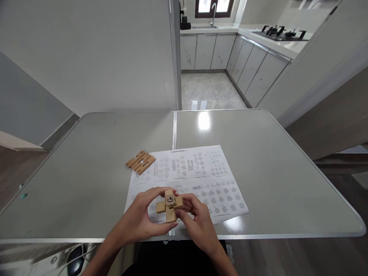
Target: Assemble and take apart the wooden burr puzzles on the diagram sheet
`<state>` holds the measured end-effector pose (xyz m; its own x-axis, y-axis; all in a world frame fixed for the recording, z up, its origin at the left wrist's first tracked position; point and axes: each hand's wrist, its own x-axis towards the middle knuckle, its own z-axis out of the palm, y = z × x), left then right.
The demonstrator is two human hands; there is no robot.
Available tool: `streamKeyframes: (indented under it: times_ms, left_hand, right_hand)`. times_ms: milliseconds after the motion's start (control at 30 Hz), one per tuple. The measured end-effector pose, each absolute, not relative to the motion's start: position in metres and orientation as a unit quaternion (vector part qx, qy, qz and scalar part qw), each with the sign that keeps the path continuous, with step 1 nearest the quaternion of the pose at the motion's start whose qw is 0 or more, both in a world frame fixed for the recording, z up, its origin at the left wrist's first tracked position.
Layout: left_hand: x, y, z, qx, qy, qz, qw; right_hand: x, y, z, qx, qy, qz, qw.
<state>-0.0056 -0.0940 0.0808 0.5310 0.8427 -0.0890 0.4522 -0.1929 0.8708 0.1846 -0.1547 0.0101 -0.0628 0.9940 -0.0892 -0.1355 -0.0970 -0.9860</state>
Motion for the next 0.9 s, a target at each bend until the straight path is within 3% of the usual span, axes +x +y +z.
streamKeyframes:
  times_ms: [200, 900]
  left_hand:
    - [-0.007, -0.094, 0.084, 0.726, 0.440, 0.219, 0.481]
    - [-0.010, -0.097, 0.081, 0.704, 0.438, 0.180, 0.529]
  right_hand:
    - [0.178, -0.161, 0.001, -0.498, -0.485, 0.506, 0.511]
    - [0.175, -0.168, 0.001, -0.497, -0.496, 0.492, 0.515]
